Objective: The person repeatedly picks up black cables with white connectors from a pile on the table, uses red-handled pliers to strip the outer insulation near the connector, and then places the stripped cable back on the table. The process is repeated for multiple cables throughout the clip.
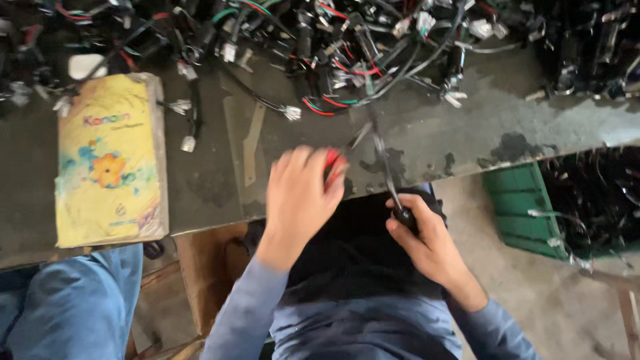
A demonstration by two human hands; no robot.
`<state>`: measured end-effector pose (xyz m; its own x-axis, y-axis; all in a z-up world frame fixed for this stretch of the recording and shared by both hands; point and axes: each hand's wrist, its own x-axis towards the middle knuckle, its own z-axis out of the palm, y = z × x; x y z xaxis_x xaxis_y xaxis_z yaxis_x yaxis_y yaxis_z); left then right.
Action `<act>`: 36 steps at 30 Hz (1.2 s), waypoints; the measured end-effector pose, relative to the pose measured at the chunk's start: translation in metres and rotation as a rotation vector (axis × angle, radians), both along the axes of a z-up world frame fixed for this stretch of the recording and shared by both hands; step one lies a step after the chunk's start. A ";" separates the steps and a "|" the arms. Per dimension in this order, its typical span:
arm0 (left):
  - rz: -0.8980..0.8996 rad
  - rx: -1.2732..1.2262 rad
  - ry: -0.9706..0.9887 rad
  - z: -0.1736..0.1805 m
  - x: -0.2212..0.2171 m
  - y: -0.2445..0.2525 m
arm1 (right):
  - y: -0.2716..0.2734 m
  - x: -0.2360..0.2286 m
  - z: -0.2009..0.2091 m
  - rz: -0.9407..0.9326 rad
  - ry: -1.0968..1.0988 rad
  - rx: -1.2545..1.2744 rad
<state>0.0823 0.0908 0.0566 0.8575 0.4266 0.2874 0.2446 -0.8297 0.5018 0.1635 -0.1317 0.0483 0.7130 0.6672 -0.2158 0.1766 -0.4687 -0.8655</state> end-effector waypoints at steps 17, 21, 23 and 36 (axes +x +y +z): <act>-0.184 -0.845 0.062 -0.004 -0.073 -0.069 | 0.010 -0.009 0.045 0.365 0.710 0.210; -0.020 -0.902 0.388 -0.027 -0.091 -0.074 | 0.011 -0.014 0.012 0.310 0.206 0.180; -0.021 -0.711 0.193 -0.040 -0.094 -0.081 | 0.015 -0.014 -0.002 0.346 -0.072 0.130; 0.104 -0.748 0.366 -0.059 -0.109 -0.096 | 0.024 -0.041 0.005 0.298 -0.441 -0.347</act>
<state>-0.0265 -0.0047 -0.0029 0.7873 0.4760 -0.3918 0.5562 -0.2740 0.7846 0.1223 -0.1081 0.0530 0.5789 0.7945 -0.1834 0.6480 -0.5848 -0.4881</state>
